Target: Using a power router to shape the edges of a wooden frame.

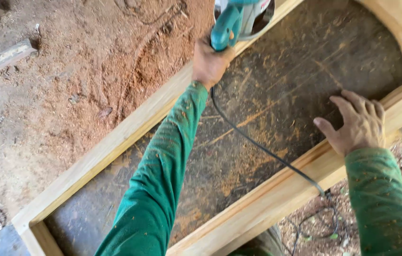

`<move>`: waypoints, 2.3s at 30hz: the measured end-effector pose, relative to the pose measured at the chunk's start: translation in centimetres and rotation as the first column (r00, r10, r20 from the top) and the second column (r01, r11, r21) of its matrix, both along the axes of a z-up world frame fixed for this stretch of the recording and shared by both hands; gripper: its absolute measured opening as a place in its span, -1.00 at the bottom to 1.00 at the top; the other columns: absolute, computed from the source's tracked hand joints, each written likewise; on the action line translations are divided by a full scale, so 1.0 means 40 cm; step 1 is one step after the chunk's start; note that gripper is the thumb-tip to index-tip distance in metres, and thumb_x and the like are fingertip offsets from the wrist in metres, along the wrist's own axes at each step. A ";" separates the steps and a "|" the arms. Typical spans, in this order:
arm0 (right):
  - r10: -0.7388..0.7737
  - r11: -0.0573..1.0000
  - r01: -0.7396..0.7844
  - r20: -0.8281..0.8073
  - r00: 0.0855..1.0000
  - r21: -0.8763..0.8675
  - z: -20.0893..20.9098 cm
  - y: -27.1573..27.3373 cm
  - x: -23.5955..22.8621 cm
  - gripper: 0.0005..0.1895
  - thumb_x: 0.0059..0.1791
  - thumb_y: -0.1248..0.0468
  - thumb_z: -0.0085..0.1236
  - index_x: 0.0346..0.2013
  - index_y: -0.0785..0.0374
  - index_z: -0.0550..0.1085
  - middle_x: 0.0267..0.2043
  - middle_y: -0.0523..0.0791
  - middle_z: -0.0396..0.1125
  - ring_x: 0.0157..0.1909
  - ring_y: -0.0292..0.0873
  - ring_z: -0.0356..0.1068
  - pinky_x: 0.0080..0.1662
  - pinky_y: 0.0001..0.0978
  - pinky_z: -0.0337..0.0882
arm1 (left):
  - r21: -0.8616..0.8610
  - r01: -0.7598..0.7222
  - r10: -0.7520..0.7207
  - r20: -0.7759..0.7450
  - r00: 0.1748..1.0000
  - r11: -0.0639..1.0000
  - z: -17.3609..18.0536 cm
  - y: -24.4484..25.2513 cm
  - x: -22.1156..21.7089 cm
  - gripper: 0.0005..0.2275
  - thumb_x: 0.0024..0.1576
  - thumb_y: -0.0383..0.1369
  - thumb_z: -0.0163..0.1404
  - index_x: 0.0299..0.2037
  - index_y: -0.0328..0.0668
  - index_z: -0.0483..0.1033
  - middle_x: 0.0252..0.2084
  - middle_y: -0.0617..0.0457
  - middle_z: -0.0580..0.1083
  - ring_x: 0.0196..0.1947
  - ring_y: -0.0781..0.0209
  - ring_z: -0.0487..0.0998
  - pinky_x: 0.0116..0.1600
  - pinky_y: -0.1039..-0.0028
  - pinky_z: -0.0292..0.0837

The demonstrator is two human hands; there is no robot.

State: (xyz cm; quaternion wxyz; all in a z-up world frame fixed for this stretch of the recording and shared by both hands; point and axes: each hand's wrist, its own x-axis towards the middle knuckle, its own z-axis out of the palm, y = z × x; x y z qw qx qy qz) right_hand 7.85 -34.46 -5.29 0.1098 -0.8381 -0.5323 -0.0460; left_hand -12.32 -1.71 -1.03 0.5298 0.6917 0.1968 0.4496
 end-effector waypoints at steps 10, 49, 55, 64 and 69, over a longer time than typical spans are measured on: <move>-0.125 0.991 0.123 -0.032 0.992 -0.058 -0.049 0.024 0.036 -0.24 -0.14 -0.31 0.02 0.26 -0.06 0.44 0.46 -0.26 0.24 0.41 -0.04 0.24 0.46 -0.11 0.09 | -0.096 -0.059 0.042 -0.170 0.985 0.994 0.024 -0.014 -0.038 -0.68 -0.05 -0.49 0.06 -0.05 -0.29 0.52 -0.41 0.08 0.52 -0.59 0.32 0.42 -0.48 0.55 0.41; -0.125 0.981 0.116 -0.047 0.991 -0.156 -0.062 0.030 0.070 -0.26 -0.09 -0.32 -0.05 0.28 -0.08 0.40 0.50 -0.22 0.19 0.47 -0.05 0.17 0.47 -0.02 0.03 | -0.230 -0.062 0.014 -0.204 0.979 0.971 0.041 -0.046 -0.215 -0.68 -0.07 -0.54 -0.03 -0.07 -0.28 0.51 -0.48 0.11 0.46 -0.63 0.36 0.33 -0.51 0.57 0.30; -0.074 0.989 0.068 -0.041 0.996 -0.132 -0.064 0.009 0.061 -0.29 -0.03 -0.20 0.07 0.30 0.10 0.47 0.51 -0.01 0.22 0.40 0.18 0.20 0.37 0.24 0.11 | -0.117 -0.072 0.055 -0.143 0.988 0.991 0.002 -0.046 -0.240 -0.71 -0.03 -0.48 0.03 -0.08 -0.31 0.52 -0.33 0.08 0.54 -0.43 0.32 0.42 -0.31 0.52 0.41; 0.501 0.839 -0.354 -0.330 0.800 0.414 -0.173 -0.051 -0.010 -0.58 0.21 0.45 -0.07 0.35 0.64 0.26 0.36 0.41 0.07 0.25 0.45 0.17 0.28 0.41 0.24 | 0.156 -0.097 0.105 -0.044 0.994 0.983 -0.042 -0.062 -0.268 -0.88 -0.03 -0.51 0.02 -0.42 -0.08 0.34 -0.52 0.22 0.38 -0.58 0.36 0.31 -0.46 0.52 0.30; 0.618 0.732 -0.577 0.004 0.786 0.361 -0.036 -0.179 -0.399 -0.13 0.12 -0.32 -0.42 0.44 0.26 0.28 0.51 0.19 0.00 0.49 0.16 0.01 0.33 0.23 0.11 | 0.344 -0.225 0.310 -0.215 0.926 0.912 -0.056 -0.060 -0.279 -0.91 -0.05 -0.33 0.05 -0.56 -0.01 0.46 -0.72 0.27 0.45 -0.81 0.46 0.40 -0.73 0.66 0.35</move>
